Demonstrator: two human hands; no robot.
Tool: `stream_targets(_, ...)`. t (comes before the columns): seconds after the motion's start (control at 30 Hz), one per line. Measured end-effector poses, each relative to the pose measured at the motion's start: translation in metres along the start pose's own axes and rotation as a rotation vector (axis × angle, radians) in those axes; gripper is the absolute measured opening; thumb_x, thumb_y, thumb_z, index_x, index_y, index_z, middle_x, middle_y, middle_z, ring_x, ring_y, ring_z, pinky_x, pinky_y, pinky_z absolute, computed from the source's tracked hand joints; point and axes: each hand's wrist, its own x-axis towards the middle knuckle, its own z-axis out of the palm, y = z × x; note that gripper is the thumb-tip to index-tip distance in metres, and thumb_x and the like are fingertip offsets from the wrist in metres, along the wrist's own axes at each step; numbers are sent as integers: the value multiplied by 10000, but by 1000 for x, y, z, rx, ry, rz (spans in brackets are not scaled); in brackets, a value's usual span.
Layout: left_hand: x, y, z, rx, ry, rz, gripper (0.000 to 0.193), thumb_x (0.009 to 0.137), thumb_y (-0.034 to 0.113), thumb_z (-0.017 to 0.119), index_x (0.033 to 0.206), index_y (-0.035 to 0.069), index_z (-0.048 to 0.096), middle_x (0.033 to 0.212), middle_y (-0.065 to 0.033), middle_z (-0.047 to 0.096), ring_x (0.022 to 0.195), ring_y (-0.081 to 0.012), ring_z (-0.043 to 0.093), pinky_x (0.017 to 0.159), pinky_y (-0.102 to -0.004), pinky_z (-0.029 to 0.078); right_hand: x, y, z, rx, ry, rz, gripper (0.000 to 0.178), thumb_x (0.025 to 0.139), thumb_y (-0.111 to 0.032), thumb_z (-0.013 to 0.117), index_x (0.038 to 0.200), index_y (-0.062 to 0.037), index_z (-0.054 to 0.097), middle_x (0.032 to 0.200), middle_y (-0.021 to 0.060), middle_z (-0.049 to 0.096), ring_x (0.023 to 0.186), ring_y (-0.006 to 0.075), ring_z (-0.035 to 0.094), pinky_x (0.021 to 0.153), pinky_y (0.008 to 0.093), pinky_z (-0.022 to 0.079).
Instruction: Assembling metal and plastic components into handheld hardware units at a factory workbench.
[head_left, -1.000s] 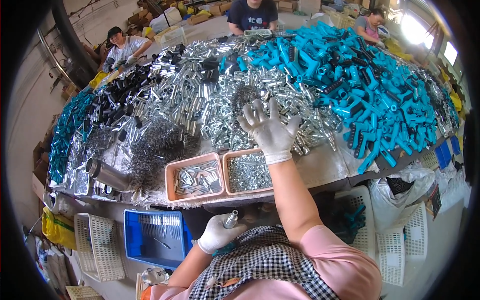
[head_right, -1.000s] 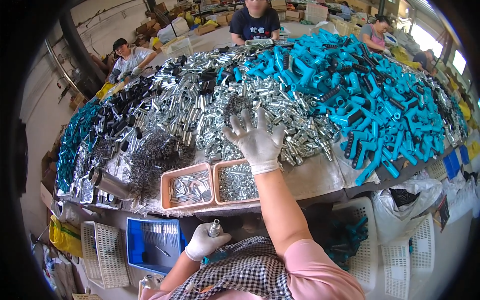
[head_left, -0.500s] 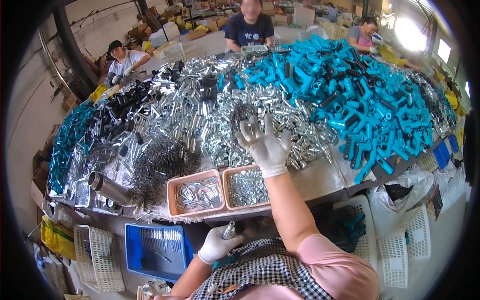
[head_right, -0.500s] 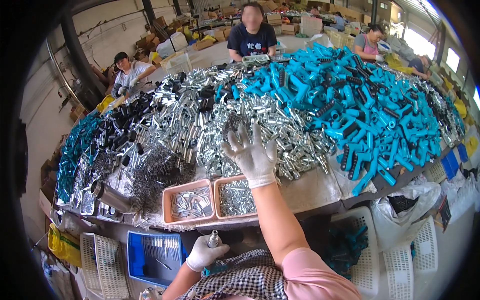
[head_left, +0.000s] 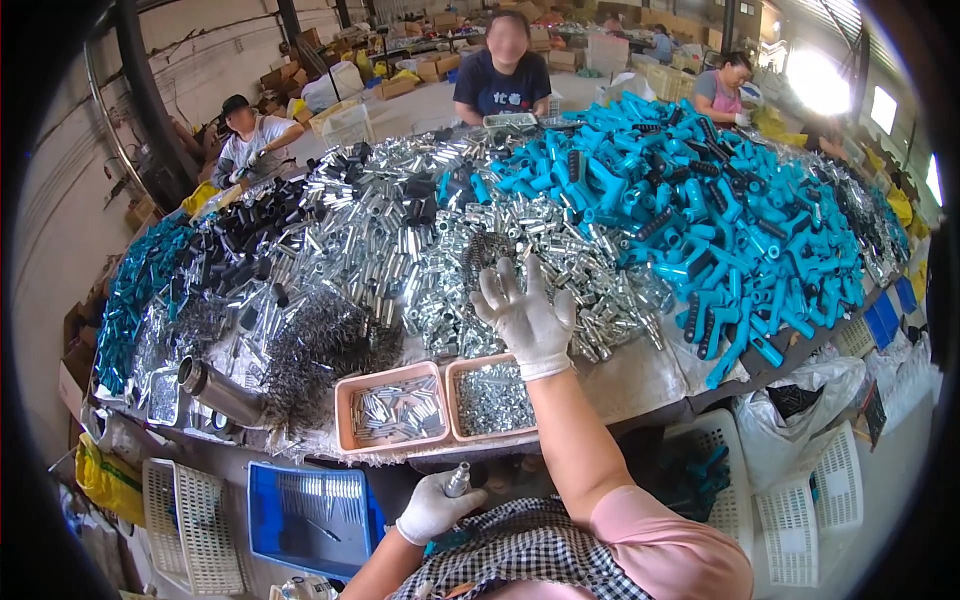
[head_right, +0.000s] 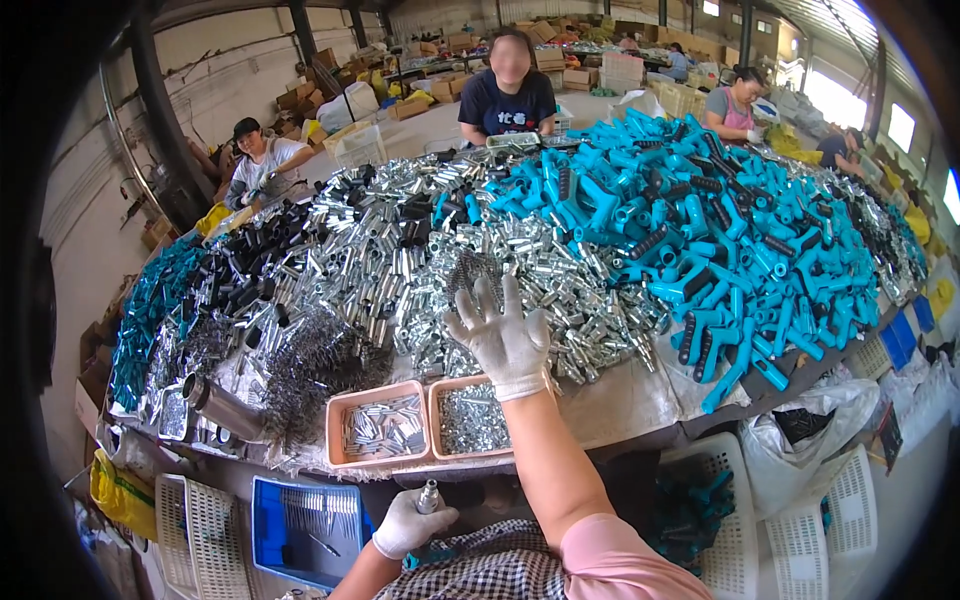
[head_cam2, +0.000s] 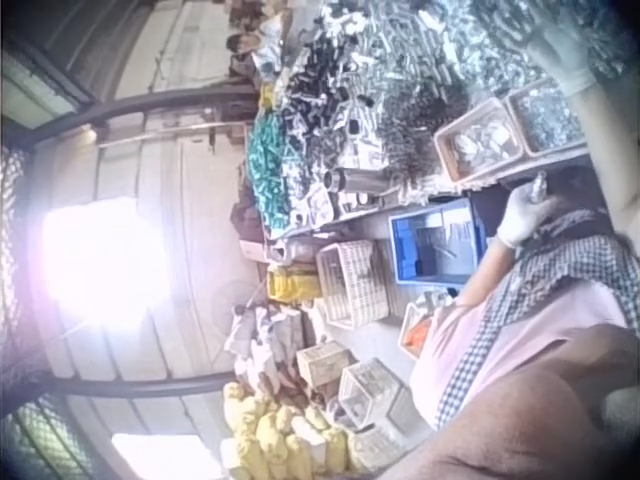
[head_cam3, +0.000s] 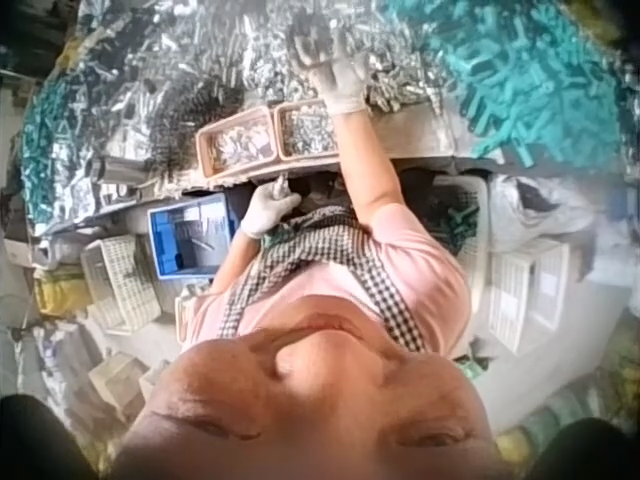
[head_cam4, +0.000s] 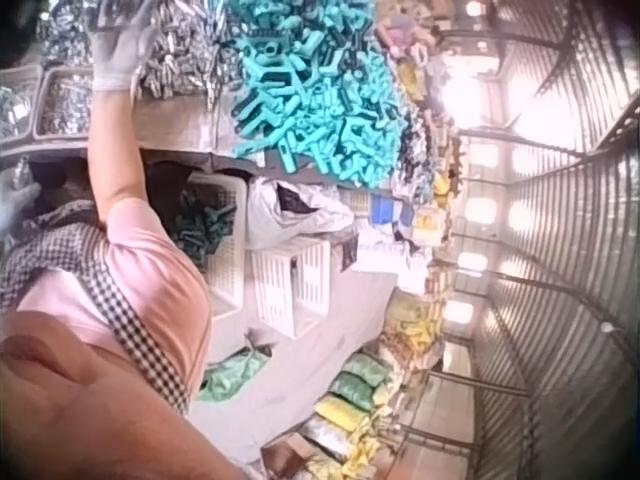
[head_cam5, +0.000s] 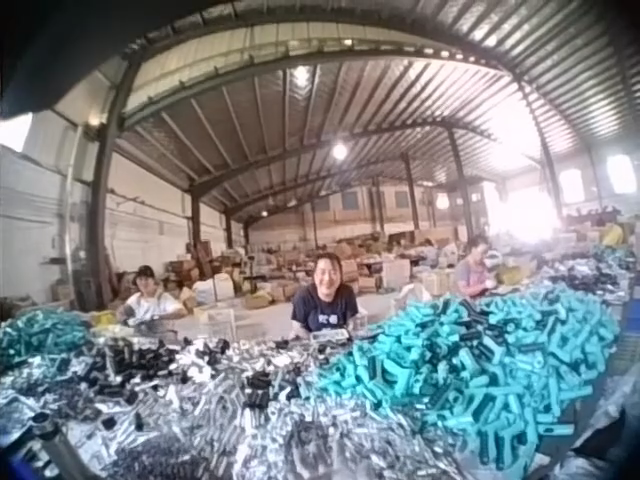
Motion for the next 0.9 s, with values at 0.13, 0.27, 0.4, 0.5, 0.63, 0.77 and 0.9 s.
stream_targets(0.13,-13,-6,-7,0,-2,18,212,852,192,770,811,13,663,685,43,567,644,-50,463,589,-268,424,4,19,3,27,37,37,684,794,-444,780,1404,-241,544,1451,120,514,1423,374,338,1163,619,253)
stream_targets(0.27,-7,-2,1,81,-64,25,325,858,296,760,994,5,710,803,-25,693,744,-91,591,706,-298,511,-12,0,21,-46,199,14,664,720,-316,837,1340,-306,598,1425,75,533,1340,358,432,1118,620,324)
stream_targets(0.4,-6,-4,8,128,-88,122,294,852,296,769,843,22,666,699,-16,603,683,-66,517,653,-293,475,-20,-9,19,14,139,43,804,706,-295,869,1413,-142,518,1509,182,432,1430,393,332,1160,601,267)
stream_targets(0.5,-6,0,8,97,-39,122,309,851,297,773,793,24,641,662,7,559,661,-63,492,637,-287,459,-17,-10,6,69,213,20,862,664,-301,880,1422,-144,500,1509,213,415,1423,421,328,1140,637,279)
stream_targets(0.63,1,-1,2,147,-50,160,346,852,361,736,876,24,659,688,-95,624,651,-151,579,667,-354,497,-12,-8,9,50,197,19,856,689,-301,855,1447,-170,480,1494,174,444,1399,414,359,1125,606,299)
stream_targets(0.77,-8,-4,-4,18,-39,43,207,852,200,769,915,18,693,782,20,644,711,-58,561,632,-256,470,-5,17,32,-90,93,90,791,770,-454,809,1448,-219,479,1446,120,499,1377,324,406,1083,542,377)
stream_targets(0.9,-34,-6,-22,-241,203,75,151,844,132,750,767,23,680,699,-7,651,628,-82,588,586,-252,472,-33,59,50,-31,97,275,647,834,-365,763,1416,-254,503,1486,54,481,1370,332,434,1105,616,359)
